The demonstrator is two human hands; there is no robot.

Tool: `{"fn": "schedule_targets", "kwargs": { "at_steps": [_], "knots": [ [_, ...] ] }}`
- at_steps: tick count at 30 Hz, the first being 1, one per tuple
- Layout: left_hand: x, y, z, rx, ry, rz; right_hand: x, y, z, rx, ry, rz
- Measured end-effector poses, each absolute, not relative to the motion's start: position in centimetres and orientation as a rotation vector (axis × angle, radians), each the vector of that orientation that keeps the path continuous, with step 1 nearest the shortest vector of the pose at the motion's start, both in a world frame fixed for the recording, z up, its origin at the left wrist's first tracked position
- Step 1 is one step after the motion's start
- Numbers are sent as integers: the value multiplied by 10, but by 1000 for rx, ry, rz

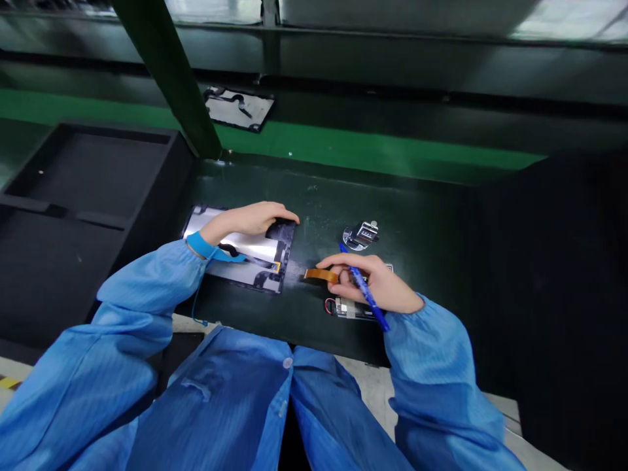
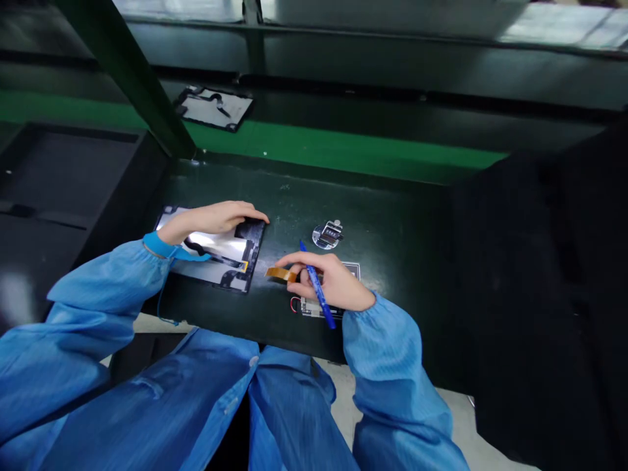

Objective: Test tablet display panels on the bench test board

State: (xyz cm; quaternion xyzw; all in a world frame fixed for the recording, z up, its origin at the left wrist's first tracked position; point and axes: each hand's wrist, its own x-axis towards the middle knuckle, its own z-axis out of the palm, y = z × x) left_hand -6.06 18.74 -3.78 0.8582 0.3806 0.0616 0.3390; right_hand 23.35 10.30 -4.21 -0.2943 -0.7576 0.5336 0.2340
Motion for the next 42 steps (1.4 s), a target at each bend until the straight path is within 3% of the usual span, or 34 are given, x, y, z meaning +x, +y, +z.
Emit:
{"fn": "schedule_targets", "kwargs": {
  "at_steps": [6,13,15,18,20,23,28,31,42],
  "knots": [
    [-11,131,-40,2601,557,16,237,102,-31,-749,-1731,1696],
    [-10,81,-28,2411,356,168,230,104,-41,-834,-1531,1673],
    [-24,77,-25,2350,574,357,230,106,-43,-845,-1508,1639],
    [-49,71,-25,2294,1251,565,226,106,-45,-869,-1502,1591],
    [-62,66,-30,2274,1614,457,220,105,-44,-876,-1500,1590],
    [-72,59,-39,2210,1759,291,204,100,-41,-876,-1480,1612],
    [-66,60,-40,1454,1359,734,178,89,-39,-853,-1481,1642],
    [-58,61,-32,1064,962,768,170,85,-38,-812,-1501,1656],
    [-32,49,-20,1236,1017,854,170,82,-43,-910,-1697,1469]
  ]
}}
